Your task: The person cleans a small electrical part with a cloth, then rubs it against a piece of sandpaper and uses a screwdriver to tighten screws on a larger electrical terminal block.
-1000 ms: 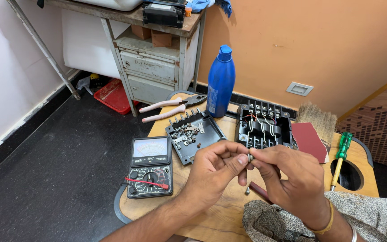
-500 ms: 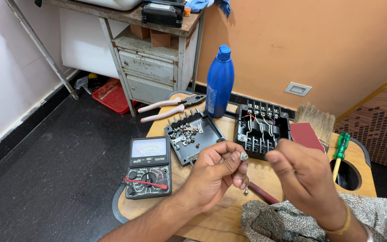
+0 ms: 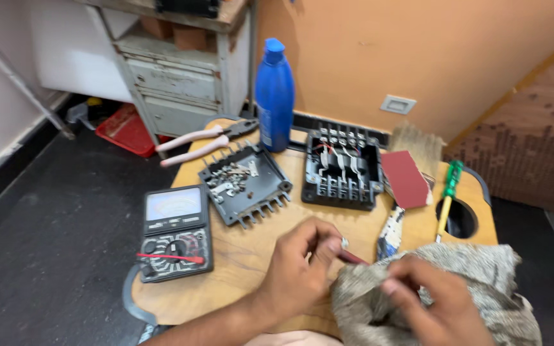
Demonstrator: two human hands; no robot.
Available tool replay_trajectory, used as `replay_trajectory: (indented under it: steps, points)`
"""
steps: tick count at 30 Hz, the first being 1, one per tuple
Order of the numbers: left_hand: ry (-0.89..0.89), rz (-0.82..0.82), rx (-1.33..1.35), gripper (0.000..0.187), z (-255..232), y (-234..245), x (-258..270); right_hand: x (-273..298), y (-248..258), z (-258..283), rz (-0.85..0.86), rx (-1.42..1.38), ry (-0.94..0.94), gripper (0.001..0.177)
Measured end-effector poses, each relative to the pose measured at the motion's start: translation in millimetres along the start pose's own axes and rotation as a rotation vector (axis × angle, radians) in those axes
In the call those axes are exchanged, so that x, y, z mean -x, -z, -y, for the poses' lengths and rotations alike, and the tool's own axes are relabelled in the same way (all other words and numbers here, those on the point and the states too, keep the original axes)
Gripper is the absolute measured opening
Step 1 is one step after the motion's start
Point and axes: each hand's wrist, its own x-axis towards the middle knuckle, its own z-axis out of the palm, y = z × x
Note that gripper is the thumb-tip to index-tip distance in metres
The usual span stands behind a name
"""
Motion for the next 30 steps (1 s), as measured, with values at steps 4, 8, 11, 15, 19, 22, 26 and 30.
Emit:
replay_trajectory:
  steps: [4,8,11,15,19,22,26,30]
  points:
    - [-0.264,0.119,-0.133,0.007,-5.2,-27.0,9.5,5.4,-3.4,-9.4,-0.318,-0.627,-0.163,0.019]
    - [-0.159,0.130,-0.041,0.005,-3.0,-50.1,1.6,2.7,-13.6,-4.2,-0.349,-0.511,0.034,0.048]
    - [-0.046,0.181,0.004,0.003,3.3,-50.9,-3.3,-0.5,-4.1,3.2,-0.408,-0.650,0.000,0.030]
    - [0.087,0.305,0.120,0.002,6.0,-45.9,4.7,1.9,-0.8,15.3,-0.386,-0.698,0.121,0.016]
    - [0.105,0.317,0.165,0.002,7.6,-43.0,9.3,4.6,-6.0,9.5,-0.380,-0.699,-0.030,0.015]
    - [-0.021,0.291,0.088,0.003,8.0,-39.2,11.2,-1.6,-3.0,-1.1,-0.322,-0.898,-0.117,0.015]
    - [0.233,0.240,0.298,0.009,7.0,-28.6,0.4,-5.2,23.9,-2.1,-0.317,-0.703,-0.242,0.012]
    - [0.079,0.031,0.198,0.013,6.5,-1.7,-16.2,-1.3,41.6,8.0,-0.343,0.043,0.089,0.024]
